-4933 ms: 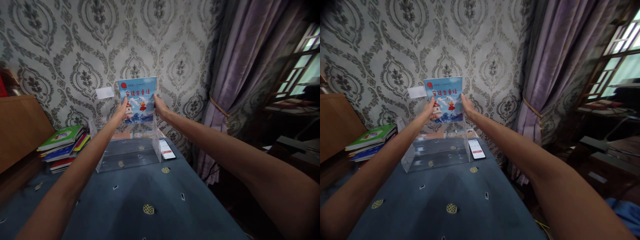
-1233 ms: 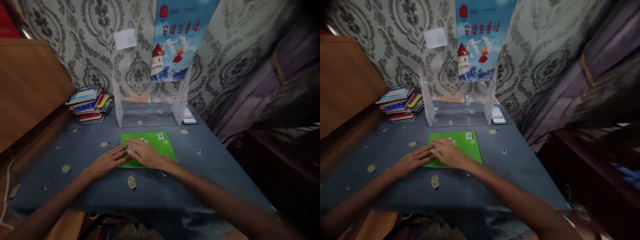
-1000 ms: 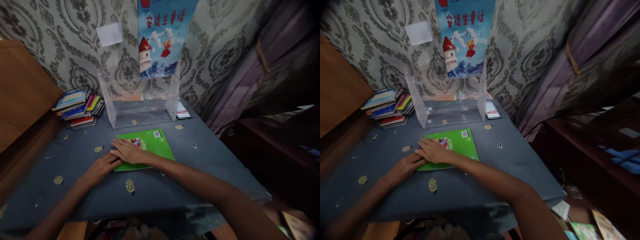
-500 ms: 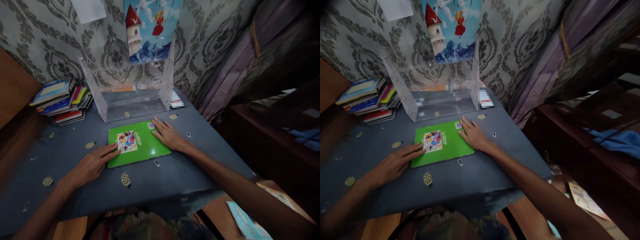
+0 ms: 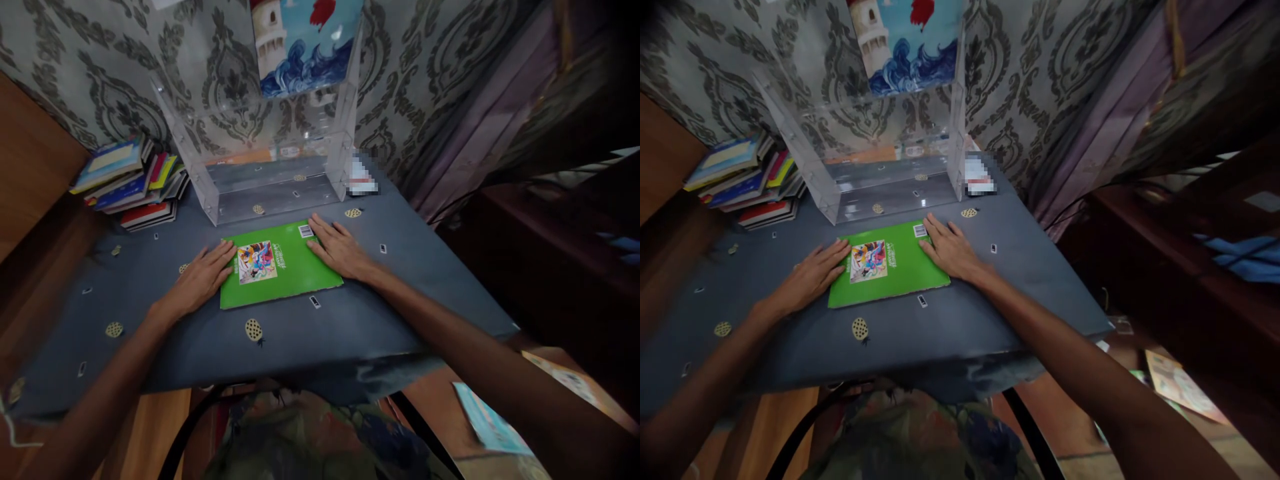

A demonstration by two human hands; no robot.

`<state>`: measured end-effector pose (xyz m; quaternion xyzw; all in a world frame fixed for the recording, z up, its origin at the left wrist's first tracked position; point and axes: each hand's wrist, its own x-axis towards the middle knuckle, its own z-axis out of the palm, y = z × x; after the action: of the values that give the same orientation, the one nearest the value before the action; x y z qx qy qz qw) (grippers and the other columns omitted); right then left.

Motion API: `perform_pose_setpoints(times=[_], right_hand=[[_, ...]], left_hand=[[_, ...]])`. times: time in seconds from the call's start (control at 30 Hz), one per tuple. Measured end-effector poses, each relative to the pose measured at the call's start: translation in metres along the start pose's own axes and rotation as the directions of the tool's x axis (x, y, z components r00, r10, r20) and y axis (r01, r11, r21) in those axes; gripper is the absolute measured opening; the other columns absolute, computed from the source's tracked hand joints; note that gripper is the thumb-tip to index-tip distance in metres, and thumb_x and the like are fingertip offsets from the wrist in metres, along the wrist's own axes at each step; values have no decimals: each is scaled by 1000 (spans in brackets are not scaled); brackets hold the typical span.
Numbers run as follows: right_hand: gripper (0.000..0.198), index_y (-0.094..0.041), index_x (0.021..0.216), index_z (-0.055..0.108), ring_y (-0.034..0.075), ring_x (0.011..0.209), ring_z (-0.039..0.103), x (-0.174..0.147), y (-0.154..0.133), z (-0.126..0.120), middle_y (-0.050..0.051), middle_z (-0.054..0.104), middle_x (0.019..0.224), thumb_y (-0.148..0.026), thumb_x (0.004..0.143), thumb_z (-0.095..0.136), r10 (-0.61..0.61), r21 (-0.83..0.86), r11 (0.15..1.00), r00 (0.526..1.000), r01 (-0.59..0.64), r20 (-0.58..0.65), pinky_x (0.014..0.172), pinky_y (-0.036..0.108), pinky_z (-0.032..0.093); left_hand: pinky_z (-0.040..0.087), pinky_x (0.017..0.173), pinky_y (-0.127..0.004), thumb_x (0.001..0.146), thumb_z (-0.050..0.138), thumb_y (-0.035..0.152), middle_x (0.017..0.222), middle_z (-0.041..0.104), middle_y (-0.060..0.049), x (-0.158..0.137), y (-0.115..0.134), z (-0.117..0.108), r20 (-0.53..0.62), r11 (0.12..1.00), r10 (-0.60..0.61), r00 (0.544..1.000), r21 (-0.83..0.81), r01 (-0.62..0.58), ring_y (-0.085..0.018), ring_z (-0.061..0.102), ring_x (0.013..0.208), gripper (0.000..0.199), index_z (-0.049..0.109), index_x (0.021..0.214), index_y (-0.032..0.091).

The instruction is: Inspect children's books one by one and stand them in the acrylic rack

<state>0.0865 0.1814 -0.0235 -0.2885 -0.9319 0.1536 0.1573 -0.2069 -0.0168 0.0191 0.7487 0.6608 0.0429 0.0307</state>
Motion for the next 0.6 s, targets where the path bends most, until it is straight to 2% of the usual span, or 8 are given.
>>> perform_pose_setpoints(times=[0.17, 0.27, 0.37, 0.5, 0.6], right_hand=[[69, -11, 156, 31, 28, 150, 31, 1, -1, 1, 16, 28, 163, -55, 103, 20, 15, -21, 1000, 1000, -15, 16, 123, 52, 23], [69, -11, 156, 31, 27, 150, 31, 1, -2, 2, 15, 29, 164, -54, 103, 21, 24, -29, 999, 1000, -23, 14, 123, 50, 23], [66, -13, 155, 32, 26, 150, 31, 1, -2, 2, 14, 30, 163, -53, 103, 22, 16, -27, 1000, 1000, -16, 0, 123, 50, 23], [63, -14, 154, 35, 25, 149, 33, 1, -4, 2, 14, 32, 162, -49, 103, 25, 23, -23, 999, 1000, -23, -17, 122, 51, 24], [63, -12, 153, 38, 26, 148, 34, 1, -3, 2, 15, 33, 162, -48, 102, 28, 32, -6, 999, 999, -33, -25, 122, 51, 24]], left_hand=[[25, 123, -50, 108, 27, 38, 160, 38, -7, -39, 35, -3, -19, 989, 146, 989, -4, -146, -20, 34, 149, 51, 27, 157, 24], [25, 124, -48, 108, 31, 36, 160, 38, -7, -46, 52, -1, -40, 977, 215, 976, 3, -215, -19, 35, 148, 52, 23, 158, 25], [25, 124, -46, 108, 32, 33, 159, 40, -7, -35, 70, 3, -52, 957, 290, 956, -2, -290, -18, 36, 148, 50, 26, 157, 24], [26, 124, -46, 108, 33, 31, 157, 43, -9, -2, 98, 12, -40, 926, 376, 926, -28, -378, -19, 35, 148, 47, 33, 154, 21], [29, 122, -45, 108, 33, 32, 157, 43, -11, 23, 120, 21, -46, 916, 398, 916, -39, -399, -20, 35, 148, 46, 38, 151, 18]])
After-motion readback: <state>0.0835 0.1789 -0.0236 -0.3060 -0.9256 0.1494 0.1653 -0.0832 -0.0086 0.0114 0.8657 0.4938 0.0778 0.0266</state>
